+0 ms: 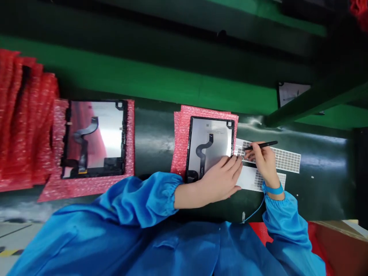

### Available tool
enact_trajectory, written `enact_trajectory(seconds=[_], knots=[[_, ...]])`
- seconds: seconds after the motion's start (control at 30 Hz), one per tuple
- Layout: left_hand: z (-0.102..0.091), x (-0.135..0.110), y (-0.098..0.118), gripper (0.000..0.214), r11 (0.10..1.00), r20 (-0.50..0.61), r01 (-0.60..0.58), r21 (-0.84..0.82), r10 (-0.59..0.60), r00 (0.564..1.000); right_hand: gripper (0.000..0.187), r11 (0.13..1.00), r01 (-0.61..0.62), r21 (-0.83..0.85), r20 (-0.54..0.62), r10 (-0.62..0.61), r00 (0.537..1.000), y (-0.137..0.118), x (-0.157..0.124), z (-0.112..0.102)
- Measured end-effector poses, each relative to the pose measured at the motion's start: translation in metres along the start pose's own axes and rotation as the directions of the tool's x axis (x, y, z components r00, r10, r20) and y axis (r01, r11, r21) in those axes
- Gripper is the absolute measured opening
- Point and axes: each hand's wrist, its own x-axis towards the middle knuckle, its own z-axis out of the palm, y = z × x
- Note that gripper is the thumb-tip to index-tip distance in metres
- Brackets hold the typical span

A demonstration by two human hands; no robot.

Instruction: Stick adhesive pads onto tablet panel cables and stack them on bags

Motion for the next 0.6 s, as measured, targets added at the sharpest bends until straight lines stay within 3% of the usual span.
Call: enact_trajectory(seconds=[0.13, 0.47, 0.6], knots=[[0.009, 0.0, 0.001, 0.076, 1.0, 0.053, -0.006, 0.03, 0.004, 0.999, 0.042, 0.999, 0.003, -0.047, -0.013, -0.004, 1.0, -0.001, -0.002, 0.0], [0.002, -0.002, 0.004, 0.073, 1.0, 0.107, -0.008, 0.01, 0.007, 0.994, 0.036, 0.991, 0.004, -0.133, -0.015, -0.006, 1.0, -0.006, -0.005, -0.003], [0.001, -0.001, 0.005, 0.07, 1.0, 0.113, 0.005, 0.002, -0.005, 0.994, 0.036, 0.997, 0.016, -0.076, -0.05, -0.02, 0.999, -0.012, -0.004, -0.003]])
